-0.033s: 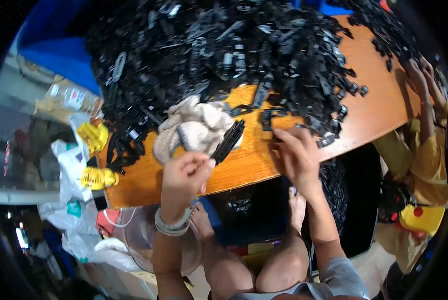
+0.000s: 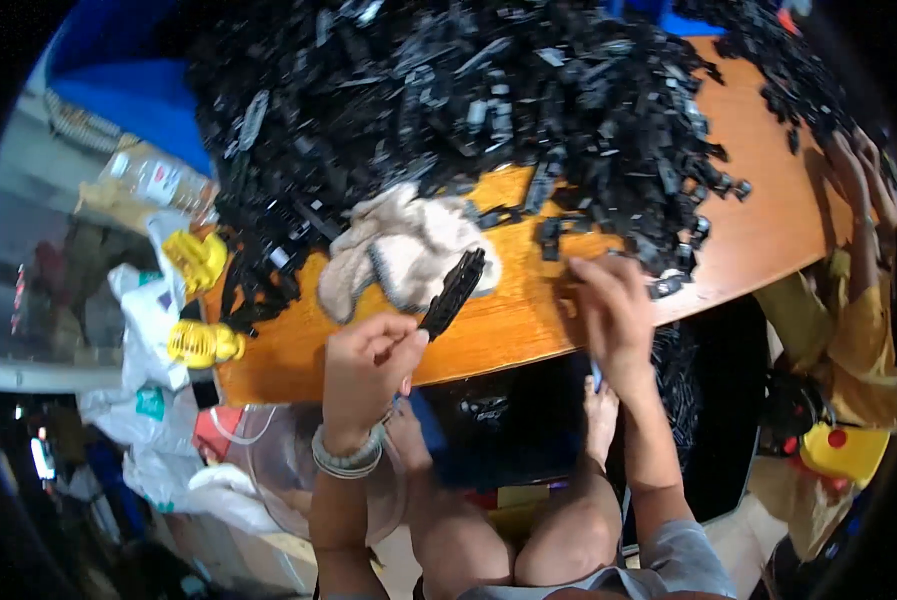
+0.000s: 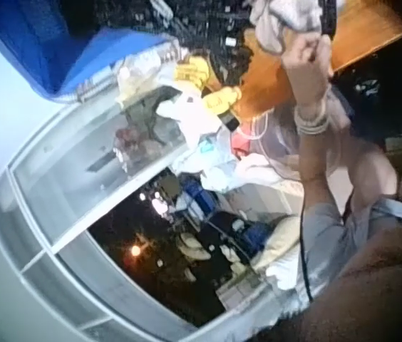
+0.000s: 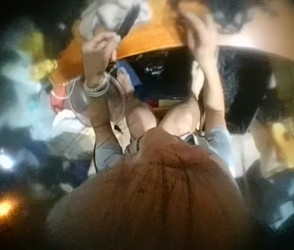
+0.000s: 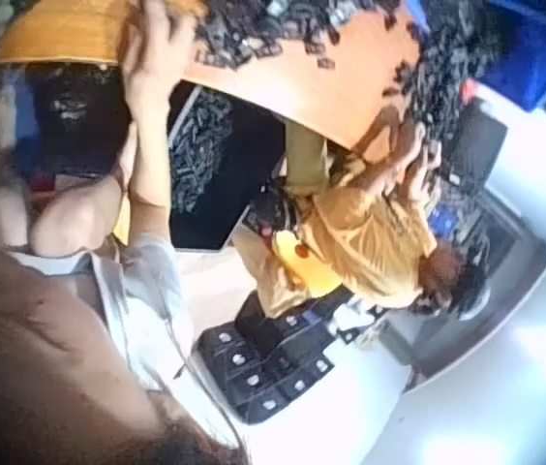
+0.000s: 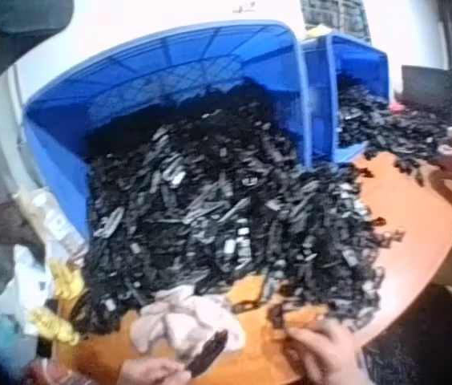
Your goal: The person assembles black plastic components by picking up plastic parts from a table, snapping smaller plastic pieces onto them by hand, and placing the assembled pieces into a container below.
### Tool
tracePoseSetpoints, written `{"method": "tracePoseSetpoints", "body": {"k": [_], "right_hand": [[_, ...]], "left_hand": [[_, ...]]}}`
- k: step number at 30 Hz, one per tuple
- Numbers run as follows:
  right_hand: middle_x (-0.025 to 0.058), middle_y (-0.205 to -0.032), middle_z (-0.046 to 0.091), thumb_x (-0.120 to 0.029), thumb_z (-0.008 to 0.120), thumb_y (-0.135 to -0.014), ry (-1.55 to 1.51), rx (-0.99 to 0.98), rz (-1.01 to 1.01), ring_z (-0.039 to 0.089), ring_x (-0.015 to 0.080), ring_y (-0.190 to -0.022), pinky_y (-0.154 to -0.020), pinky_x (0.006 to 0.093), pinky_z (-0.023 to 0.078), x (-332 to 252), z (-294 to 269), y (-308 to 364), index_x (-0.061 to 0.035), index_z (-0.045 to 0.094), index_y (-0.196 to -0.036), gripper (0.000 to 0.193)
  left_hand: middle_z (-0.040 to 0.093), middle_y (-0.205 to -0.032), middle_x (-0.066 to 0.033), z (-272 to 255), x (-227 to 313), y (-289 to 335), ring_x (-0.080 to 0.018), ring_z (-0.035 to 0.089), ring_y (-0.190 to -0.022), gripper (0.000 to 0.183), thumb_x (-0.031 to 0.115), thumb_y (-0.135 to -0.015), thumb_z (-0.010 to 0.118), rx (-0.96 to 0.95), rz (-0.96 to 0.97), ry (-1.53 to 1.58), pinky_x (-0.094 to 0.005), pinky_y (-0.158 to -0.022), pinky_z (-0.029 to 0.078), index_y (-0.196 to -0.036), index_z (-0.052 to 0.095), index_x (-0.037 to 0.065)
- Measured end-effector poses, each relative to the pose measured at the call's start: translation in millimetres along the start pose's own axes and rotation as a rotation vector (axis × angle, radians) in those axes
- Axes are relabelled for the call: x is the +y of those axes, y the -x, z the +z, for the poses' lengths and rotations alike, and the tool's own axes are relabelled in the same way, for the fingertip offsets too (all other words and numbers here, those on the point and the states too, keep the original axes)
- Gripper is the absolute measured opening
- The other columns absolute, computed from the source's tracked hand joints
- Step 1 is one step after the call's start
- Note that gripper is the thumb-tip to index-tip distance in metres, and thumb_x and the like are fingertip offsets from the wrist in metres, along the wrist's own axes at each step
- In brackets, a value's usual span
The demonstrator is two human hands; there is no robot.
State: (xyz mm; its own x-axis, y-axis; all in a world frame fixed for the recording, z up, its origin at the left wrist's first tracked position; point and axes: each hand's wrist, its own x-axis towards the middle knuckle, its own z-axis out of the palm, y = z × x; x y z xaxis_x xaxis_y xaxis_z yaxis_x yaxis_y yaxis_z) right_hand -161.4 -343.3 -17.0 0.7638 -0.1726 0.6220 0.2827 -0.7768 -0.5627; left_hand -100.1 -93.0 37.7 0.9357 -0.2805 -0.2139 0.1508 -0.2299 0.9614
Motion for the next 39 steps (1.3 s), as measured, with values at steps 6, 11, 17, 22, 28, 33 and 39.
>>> {"method": "tracePoseSetpoints", "body": {"k": [6, 11, 17, 22, 28, 33, 39], "right_hand": [[0.0164, -0.101, 0.061, 0.011, 0.06, -0.082, 0.06, 0.016, -0.022, 0.061, 0.029, -0.093, -0.083, 0.0341, 0.048, 6.1, 2.0, 4.3, -0.002, 0.065, -0.112, 0.034], [0.0148, -0.102, 0.062, 0.008, 0.058, -0.089, 0.017, 0.054, -0.006, 0.061, 0.0256, -0.093, -0.082, 0.0321, 0.049, 2.9, 12.9, -1.9, 0.0012, 0.065, -0.111, 0.025], [0.0149, -0.101, 0.061, 0.008, 0.056, -0.089, 0.104, 0.023, 0.014, 0.061, 0.0267, -0.093, -0.083, 0.0329, 0.048, 8.3, 8.1, 2.8, 0.0, 0.065, -0.111, 0.025], [0.0153, -0.101, 0.059, 0.011, 0.057, -0.085, 0.024, 0.034, 0.055, 0.059, 0.0281, -0.095, -0.085, 0.0333, 0.047, -1.6, 10.0, 2.6, -0.0003, 0.065, -0.111, 0.029], [0.0158, -0.101, 0.058, 0.013, 0.057, -0.084, -0.017, 0.141, 0.095, 0.058, 0.0265, -0.091, -0.079, 0.0314, 0.049, 1.7, 6.1, 2.5, -0.0011, 0.064, -0.114, 0.034], [0.0145, -0.104, 0.059, 0.01, 0.053, -0.09, -0.266, 0.148, 0.241, 0.061, 0.0178, -0.079, -0.07, 0.0255, 0.05, 2.5, -0.3, 5.9, -0.0003, 0.061, -0.118, 0.032], [0.0076, -0.095, 0.065, -0.002, 0.058, -0.093, -0.854, -0.011, 0.654, 0.06, 0.0113, -0.075, -0.072, 0.025, 0.05, -2.3, -15.9, -5.1, 0.0023, 0.053, -0.131, 0.038]], "left_hand": [[0.056, -0.061, -0.0019, -65.0, -37.6, 90.2, -0.0064, 0.05, -0.049, 0.007, -0.004, -0.084, 0.063, 0.247, -0.185, 0.15, -0.0208, -0.044, 0.038, -0.09, 0.063, -0.005], [0.054, -0.056, -0.0033, -145.5, -168.0, 204.8, -0.0097, 0.049, -0.043, 0.012, 0.007, -0.082, 0.067, 0.365, -0.508, 0.14, -0.0251, -0.04, 0.038, -0.081, 0.064, -0.005], [0.056, -0.057, -0.0036, -111.3, -191.9, 203.9, -0.0125, 0.053, -0.048, 0.01, 0.008, -0.08, 0.068, 0.5, -0.682, -0.451, -0.0257, -0.045, 0.041, -0.076, 0.065, -0.001], [0.054, -0.066, -0.0087, -52.0, -109.5, 149.5, -0.0191, 0.056, -0.056, 0.009, 0.003, -0.075, 0.067, 0.643, 0.095, -0.503, -0.0305, -0.05, 0.042, -0.082, 0.062, 0.002], [0.053, -0.067, -0.0058, 10.7, -34.5, 59.3, -0.0248, 0.05, -0.055, 0.015, 0.015, -0.078, 0.074, 0.545, 0.618, -1.242, -0.0359, -0.053, 0.039, -0.078, 0.061, 0.007], [0.061, -0.079, -0.0104, 20.6, -28.7, 41.9, -0.0267, 0.062, -0.072, 0.012, 0.003, -0.081, 0.071, 0.357, 0.584, -0.543, -0.0378, -0.068, 0.05, -0.092, 0.066, 0.002], [0.061, -0.1, -0.0126, -5.0, -39.2, 7.6, -0.0209, 0.057, -0.083, 0.027, -0.003, -0.081, 0.068, 0.244, 0.488, -0.689, -0.0309, -0.075, 0.048, -0.107, 0.064, -0.001]]}}
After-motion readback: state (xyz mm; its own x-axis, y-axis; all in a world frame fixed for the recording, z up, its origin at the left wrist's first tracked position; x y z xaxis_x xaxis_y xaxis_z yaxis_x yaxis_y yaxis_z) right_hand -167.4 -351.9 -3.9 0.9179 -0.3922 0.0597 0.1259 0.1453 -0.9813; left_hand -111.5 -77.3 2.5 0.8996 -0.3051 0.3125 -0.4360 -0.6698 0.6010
